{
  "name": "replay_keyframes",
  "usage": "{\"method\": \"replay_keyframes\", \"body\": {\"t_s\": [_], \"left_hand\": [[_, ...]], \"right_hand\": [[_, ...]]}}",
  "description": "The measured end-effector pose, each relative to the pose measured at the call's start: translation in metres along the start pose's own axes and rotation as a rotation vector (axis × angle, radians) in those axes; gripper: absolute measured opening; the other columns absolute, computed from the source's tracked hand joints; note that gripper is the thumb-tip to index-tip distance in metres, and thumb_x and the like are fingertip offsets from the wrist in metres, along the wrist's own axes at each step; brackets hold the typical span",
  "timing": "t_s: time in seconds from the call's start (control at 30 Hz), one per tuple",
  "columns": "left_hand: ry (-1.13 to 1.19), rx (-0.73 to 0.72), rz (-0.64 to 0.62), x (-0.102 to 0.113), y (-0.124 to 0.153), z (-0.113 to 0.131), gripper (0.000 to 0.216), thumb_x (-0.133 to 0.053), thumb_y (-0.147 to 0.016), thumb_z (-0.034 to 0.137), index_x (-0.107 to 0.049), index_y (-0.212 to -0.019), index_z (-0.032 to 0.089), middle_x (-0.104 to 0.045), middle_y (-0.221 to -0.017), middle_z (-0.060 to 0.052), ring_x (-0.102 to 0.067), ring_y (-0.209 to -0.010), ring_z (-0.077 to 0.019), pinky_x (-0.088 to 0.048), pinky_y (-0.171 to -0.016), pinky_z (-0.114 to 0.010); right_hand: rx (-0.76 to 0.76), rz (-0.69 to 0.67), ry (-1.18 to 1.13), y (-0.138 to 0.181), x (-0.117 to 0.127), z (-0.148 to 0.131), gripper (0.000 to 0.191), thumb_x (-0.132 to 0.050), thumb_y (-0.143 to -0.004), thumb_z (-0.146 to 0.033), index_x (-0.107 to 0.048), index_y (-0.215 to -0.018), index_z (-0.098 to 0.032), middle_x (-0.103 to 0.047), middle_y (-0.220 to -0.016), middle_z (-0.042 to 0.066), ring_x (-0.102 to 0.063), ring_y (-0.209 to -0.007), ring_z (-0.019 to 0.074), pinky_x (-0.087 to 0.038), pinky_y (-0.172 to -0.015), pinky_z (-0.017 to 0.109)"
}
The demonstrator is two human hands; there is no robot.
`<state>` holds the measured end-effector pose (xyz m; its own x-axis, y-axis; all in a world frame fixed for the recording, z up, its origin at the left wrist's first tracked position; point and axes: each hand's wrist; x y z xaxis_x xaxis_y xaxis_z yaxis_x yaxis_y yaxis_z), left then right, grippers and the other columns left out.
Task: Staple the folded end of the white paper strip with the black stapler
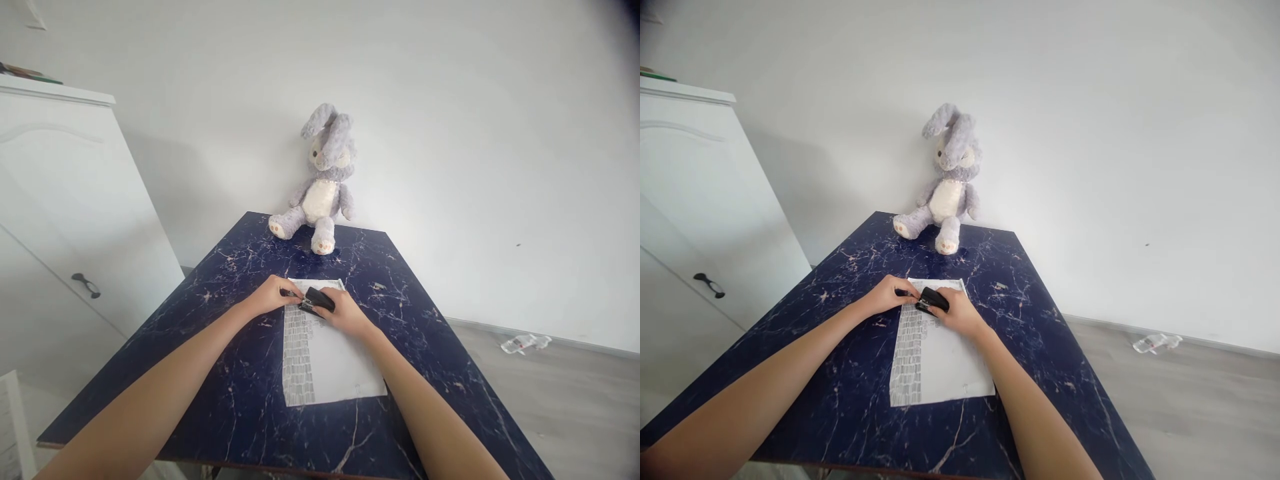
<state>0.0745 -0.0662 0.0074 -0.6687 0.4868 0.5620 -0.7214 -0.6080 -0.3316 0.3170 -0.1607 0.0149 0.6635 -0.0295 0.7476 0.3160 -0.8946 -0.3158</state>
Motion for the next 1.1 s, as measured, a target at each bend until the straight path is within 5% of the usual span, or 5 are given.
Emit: {"method": "replay_keyframes", "body": {"t_s": [0.27,0.63,0.77,0.87,1.1], "left_hand": [[0.096,0.070,-0.153,0.022,0.009,-0.005,0.024,-0.074,-0.082,0.038,-0.082,-0.101,0.024,-0.079,-0.106,-0.009,-0.075,-0.101,-0.0268,-0.057,-0.095,-0.039],[0.022,0.015,0.022,-0.022,-0.004,0.023,0.024,-0.076,-0.080,0.032,-0.069,-0.102,0.023,-0.074,-0.100,-0.002,-0.068,-0.100,-0.0226,-0.050,-0.096,-0.035],[-0.096,0.021,0.112,-0.028,-0.004,0.019,0.036,-0.060,-0.094,0.044,-0.063,-0.125,0.025,-0.068,-0.127,-0.008,-0.063,-0.119,-0.0267,-0.045,-0.105,-0.040],[-0.235,-0.030,-0.065,-0.032,0.001,0.010,0.052,-0.062,-0.093,0.051,-0.058,-0.140,0.029,-0.051,-0.152,-0.010,-0.046,-0.141,-0.0323,-0.033,-0.118,-0.046],[-0.588,0.017,-0.210,-0.006,0.009,-0.001,0.046,-0.049,-0.099,0.044,-0.057,-0.141,0.028,-0.046,-0.157,-0.008,-0.036,-0.148,-0.0292,-0.007,-0.125,-0.055]], "right_hand": [[-0.012,0.015,-0.076,0.003,0.008,0.005,0.026,-0.068,-0.089,-0.043,-0.066,-0.084,-0.018,-0.063,-0.073,0.000,-0.053,-0.065,0.0154,-0.037,-0.060,0.027],[0.070,0.011,-0.203,0.003,0.019,-0.012,0.038,-0.070,-0.086,-0.055,-0.073,-0.096,-0.018,-0.069,-0.081,0.004,-0.058,-0.070,0.0186,-0.044,-0.065,0.029],[-0.089,0.155,-0.095,0.007,0.048,0.011,0.038,-0.068,-0.086,-0.054,-0.073,-0.094,-0.017,-0.066,-0.076,0.001,-0.054,-0.066,0.0161,-0.040,-0.060,0.027],[-0.200,0.240,0.020,0.021,0.071,0.042,0.036,-0.069,-0.084,-0.051,-0.073,-0.086,-0.016,-0.063,-0.070,0.000,-0.050,-0.062,0.0151,-0.036,-0.057,0.027],[-0.294,0.015,-0.087,0.043,0.089,0.082,0.039,-0.074,-0.080,-0.053,-0.074,-0.092,-0.016,-0.067,-0.079,0.001,-0.055,-0.069,0.0179,-0.041,-0.063,0.029]]}}
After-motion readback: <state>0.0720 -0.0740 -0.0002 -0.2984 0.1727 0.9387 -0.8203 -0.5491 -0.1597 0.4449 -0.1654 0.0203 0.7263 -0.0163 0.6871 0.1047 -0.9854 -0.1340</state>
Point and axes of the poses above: each hand's wrist, its own y-axis away from the middle knuckle, its own x-axis out of the back of the hand, z = x × y
